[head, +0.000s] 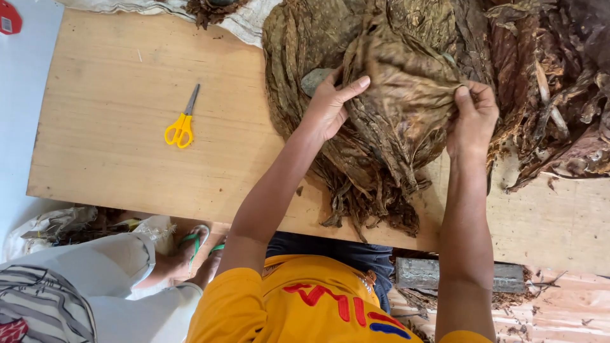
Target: The person places several smooth, grey rocks onto a large, dried brown leaf spread on a wooden table. They adjust the rocks and the leaf's position with both hands, occasionally lifting the leaf to reposition it. A pair of yellow scissors is visible on the table but is not used.
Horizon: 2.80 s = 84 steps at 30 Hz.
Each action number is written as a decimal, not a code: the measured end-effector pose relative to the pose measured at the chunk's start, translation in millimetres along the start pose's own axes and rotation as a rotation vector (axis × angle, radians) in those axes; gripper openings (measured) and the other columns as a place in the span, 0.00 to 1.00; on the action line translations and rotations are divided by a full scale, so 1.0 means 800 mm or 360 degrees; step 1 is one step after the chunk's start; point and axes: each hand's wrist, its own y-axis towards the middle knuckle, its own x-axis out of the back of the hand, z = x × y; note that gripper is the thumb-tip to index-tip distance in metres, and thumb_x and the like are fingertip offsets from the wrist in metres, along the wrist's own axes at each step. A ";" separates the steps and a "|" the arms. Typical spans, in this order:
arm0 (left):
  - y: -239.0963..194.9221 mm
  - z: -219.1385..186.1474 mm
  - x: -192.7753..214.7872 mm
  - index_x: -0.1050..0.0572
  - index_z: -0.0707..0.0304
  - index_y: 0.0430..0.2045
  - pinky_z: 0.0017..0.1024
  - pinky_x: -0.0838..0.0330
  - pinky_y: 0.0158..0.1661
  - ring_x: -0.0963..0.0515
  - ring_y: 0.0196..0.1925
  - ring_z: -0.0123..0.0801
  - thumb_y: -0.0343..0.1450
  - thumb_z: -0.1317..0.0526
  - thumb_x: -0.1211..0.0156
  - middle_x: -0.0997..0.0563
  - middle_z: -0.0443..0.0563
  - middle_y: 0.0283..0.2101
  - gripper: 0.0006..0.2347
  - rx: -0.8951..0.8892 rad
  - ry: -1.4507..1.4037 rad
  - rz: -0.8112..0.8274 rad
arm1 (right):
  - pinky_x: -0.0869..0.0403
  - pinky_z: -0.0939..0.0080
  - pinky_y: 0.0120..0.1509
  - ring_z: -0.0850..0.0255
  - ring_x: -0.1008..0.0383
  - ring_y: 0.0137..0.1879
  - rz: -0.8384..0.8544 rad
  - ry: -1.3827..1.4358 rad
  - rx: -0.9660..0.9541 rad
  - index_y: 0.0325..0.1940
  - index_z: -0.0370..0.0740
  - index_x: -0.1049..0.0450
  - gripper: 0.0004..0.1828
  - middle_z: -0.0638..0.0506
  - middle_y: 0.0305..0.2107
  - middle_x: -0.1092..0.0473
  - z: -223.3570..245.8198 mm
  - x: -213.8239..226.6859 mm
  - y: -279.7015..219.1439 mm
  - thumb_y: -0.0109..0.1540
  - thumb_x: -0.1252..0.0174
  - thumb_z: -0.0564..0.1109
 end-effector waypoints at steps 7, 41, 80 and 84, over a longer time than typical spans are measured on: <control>0.010 -0.001 0.027 0.27 0.60 0.41 0.34 0.25 0.28 0.21 0.33 0.36 0.60 0.67 0.26 0.19 0.51 0.37 0.18 0.0082 0.0089 0.0095 | 0.18 0.74 0.45 0.71 0.26 0.38 -0.0158 0.0058 0.0028 0.45 0.44 0.26 0.07 0.58 0.35 0.27 0.017 0.038 -0.005 0.73 0.46 0.35; -0.062 -0.021 0.015 0.28 0.83 0.54 0.30 0.35 0.17 0.21 0.20 0.37 0.77 0.38 0.58 0.18 0.69 0.31 0.35 -0.0621 0.2643 0.0127 | 0.20 0.35 0.49 0.42 0.25 0.52 0.0661 -0.2275 0.0663 0.61 0.34 0.24 0.28 0.41 0.44 0.31 0.021 -0.046 -0.011 0.72 0.39 0.62; -0.092 0.037 0.037 0.22 0.54 0.33 0.20 0.32 0.19 0.25 0.22 0.25 0.71 0.31 0.70 0.23 0.42 0.30 0.31 -0.0786 0.2710 -0.0257 | 0.23 0.62 0.40 0.62 0.27 0.31 0.0556 -0.2043 0.0724 0.54 0.38 0.19 0.13 0.45 0.40 0.21 0.009 -0.007 -0.022 0.73 0.38 0.48; -0.077 0.042 0.049 0.26 0.56 0.34 0.38 0.23 0.24 0.15 0.31 0.44 0.74 0.45 0.44 0.24 0.49 0.32 0.14 -0.0926 0.2664 -0.0073 | 0.22 0.43 0.45 0.48 0.24 0.48 0.0552 -0.2187 0.0905 0.48 0.45 0.23 0.15 0.50 0.37 0.31 -0.023 -0.003 -0.002 0.67 0.31 0.55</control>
